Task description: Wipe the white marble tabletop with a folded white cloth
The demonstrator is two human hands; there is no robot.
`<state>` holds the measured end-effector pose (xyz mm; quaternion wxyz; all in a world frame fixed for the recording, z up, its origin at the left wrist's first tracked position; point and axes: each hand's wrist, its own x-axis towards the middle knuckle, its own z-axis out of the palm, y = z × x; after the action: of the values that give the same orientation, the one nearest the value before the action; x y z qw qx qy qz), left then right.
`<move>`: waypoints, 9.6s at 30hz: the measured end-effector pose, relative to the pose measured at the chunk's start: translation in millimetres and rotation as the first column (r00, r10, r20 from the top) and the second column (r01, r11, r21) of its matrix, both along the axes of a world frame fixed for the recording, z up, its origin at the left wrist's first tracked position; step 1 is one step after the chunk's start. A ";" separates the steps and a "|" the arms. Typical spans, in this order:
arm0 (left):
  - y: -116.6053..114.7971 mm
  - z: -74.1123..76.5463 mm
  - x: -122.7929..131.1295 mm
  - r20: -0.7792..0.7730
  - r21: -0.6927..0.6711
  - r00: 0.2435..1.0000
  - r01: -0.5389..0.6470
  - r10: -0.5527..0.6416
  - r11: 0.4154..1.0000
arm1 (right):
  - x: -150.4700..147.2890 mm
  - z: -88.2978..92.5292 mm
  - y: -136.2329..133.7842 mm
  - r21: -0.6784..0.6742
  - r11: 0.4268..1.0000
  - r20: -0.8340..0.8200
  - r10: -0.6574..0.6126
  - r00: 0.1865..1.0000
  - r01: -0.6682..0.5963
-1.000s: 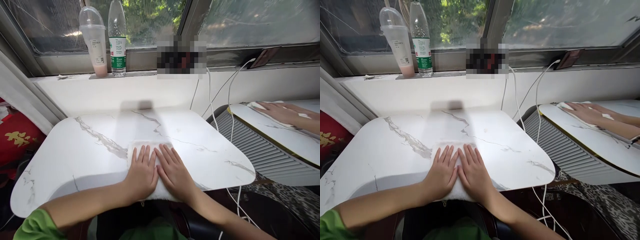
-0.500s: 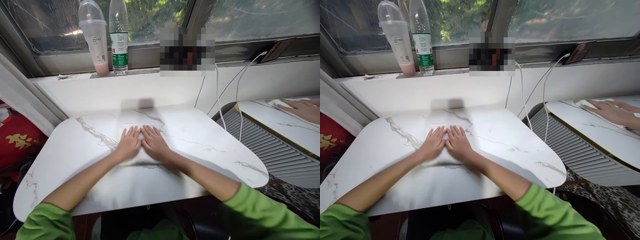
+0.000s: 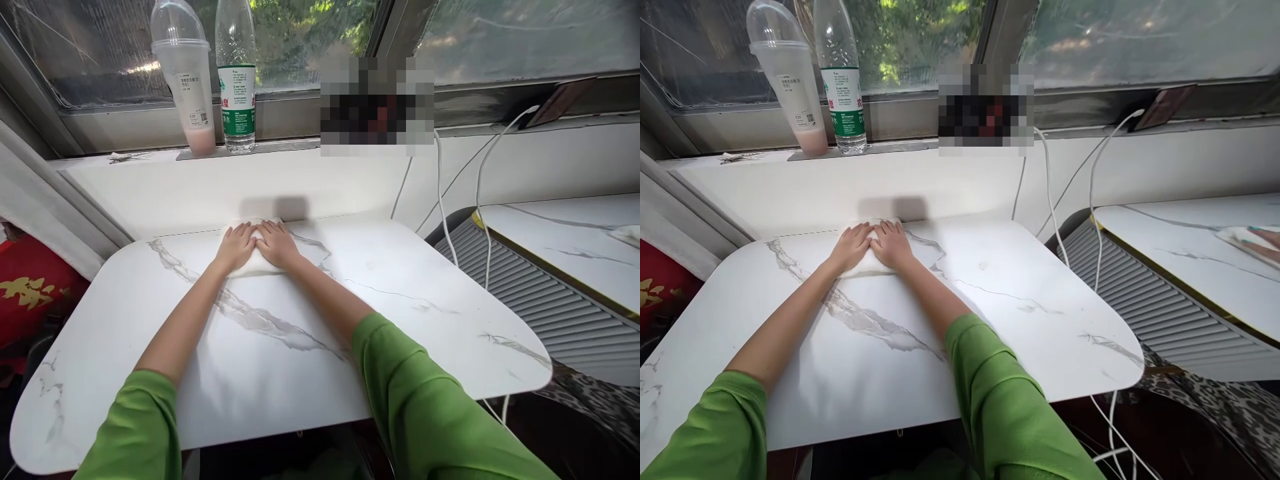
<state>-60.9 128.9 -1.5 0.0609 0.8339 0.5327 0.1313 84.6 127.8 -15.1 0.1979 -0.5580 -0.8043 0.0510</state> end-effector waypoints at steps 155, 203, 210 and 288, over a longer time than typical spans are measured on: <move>-55.6 5.3 -84.9 0.066 0.072 0.985 -0.164 0.159 0.984 | -78.7 4.8 -20.1 0.081 0.869 -0.022 0.491 0.871 -0.487; -39.3 -4.8 78.9 0.033 -0.101 0.991 0.133 -0.131 0.986 | 83.1 -1.9 -28.7 0.007 0.984 -0.047 0.176 0.983 -0.176; -3.9 -9.4 87.3 0.057 0.022 0.998 0.036 -0.037 0.999 | 81.9 -0.6 17.9 0.093 0.983 -0.210 0.174 0.962 -0.157; -144.7 29.9 222.4 -0.093 -0.040 0.911 0.399 -0.401 0.916 | 247.7 -13.3 -163.9 -0.284 0.941 -0.351 -0.279 0.894 0.183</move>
<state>161.4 -15.9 28.4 0.0683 0.9301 0.3543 0.0690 332.3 -36.1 -28.3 0.2871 -0.6490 -0.6646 0.2340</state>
